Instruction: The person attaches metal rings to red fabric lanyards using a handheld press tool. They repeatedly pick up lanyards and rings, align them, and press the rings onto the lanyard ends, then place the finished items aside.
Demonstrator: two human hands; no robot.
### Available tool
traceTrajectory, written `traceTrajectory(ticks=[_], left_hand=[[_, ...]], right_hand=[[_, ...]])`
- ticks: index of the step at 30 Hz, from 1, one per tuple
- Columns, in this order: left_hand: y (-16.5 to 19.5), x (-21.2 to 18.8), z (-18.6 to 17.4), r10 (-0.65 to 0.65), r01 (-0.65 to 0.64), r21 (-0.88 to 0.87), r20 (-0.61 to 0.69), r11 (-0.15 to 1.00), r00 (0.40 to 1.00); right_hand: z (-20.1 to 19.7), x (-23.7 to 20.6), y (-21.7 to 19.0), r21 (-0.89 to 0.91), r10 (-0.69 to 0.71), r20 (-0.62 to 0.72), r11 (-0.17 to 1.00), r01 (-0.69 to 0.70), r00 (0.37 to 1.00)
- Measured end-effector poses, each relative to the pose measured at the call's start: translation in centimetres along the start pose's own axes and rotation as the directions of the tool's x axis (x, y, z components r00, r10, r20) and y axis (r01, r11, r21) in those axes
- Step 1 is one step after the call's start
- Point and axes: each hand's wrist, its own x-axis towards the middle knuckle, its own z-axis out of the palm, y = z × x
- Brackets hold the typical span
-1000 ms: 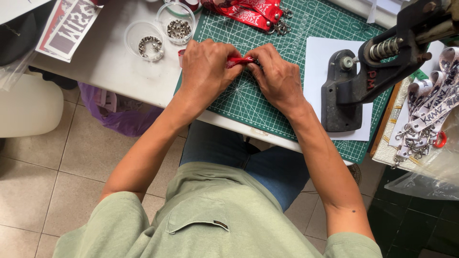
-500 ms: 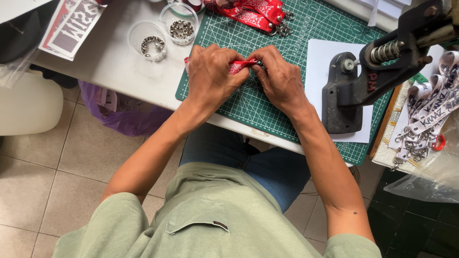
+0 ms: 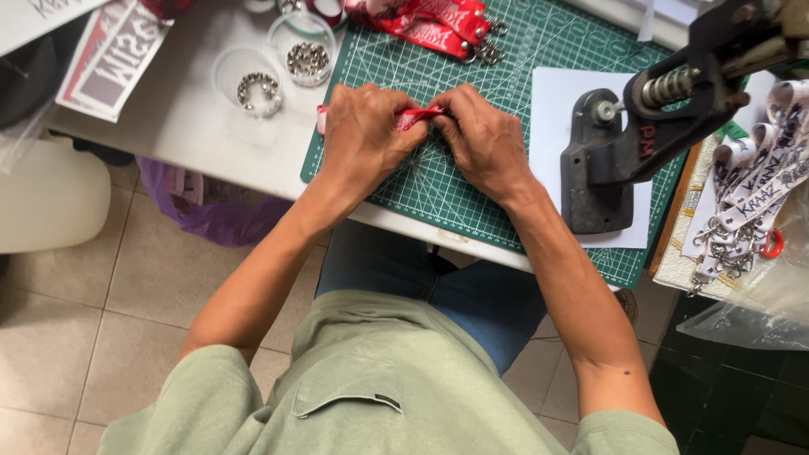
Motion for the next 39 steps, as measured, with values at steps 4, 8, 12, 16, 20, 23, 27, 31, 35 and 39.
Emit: traceTrajectory(ticks=[4, 8, 12, 16, 20, 23, 27, 31, 35, 39], left_hand=[[-0.2, 0.4, -0.6, -0.018, 0.019, -0.032, 0.039, 0.999, 0.999], [-0.5, 0.7, -0.9, 0.027, -0.024, -0.069, 0.040, 0.997, 0.999], [-0.5, 1.4, -1.0, -0.053, 0.056, -0.012, 0.153, 0.998, 0.987], [-0.2, 3.0, -0.8, 0.084, -0.105, 0.165, 0.126, 0.981, 0.988], [-0.6, 4.6, 0.0, 0.218, -0.229, 0.242, 0.069, 0.943, 0.973], [-1.3, 6.0, 0.8, 0.290, -0.254, 0.363, -0.049, 0.897, 0.956], [-2.1, 8.1, 1.4, 0.345, -0.244, 0.465, -0.145, 0.851, 0.927], [-2.2, 8.7, 0.2, 0.315, -0.235, 0.426, -0.125, 0.874, 0.941], [-2.8, 8.9, -2.6, 0.344, -0.255, 0.315, -0.272, 0.914, 0.899], [-6.0, 11.1, -8.7, -0.253, 0.267, 0.414, -0.089, 0.870, 0.963]], right_hand=[[0.1, 0.0, -0.2, -0.045, -0.003, 0.003, 0.999, 0.003, 1.000], [0.3, -0.1, -0.3, -0.062, -0.018, -0.018, 0.998, 0.016, 1.000], [0.4, -0.1, 0.0, -0.112, 0.003, -0.027, 0.994, -0.006, 1.000], [0.4, 0.1, 0.7, -0.138, 0.110, -0.113, 0.982, -0.125, 0.988], [-0.8, -0.1, 2.0, -0.237, 0.120, -0.197, 0.957, -0.166, 0.973], [-1.0, -0.1, 2.4, -0.248, 0.145, -0.208, 0.949, -0.196, 0.967], [-0.7, 1.1, 2.8, -0.275, 0.149, -0.233, 0.938, -0.212, 0.961], [-0.7, 1.6, 2.9, -0.309, 0.127, -0.271, 0.927, -0.211, 0.954], [-0.4, 1.3, 2.6, -0.424, -0.012, -0.313, 0.897, -0.128, 0.950], [0.2, 1.5, 1.9, -0.448, -0.033, -0.254, 0.890, -0.088, 0.967]])
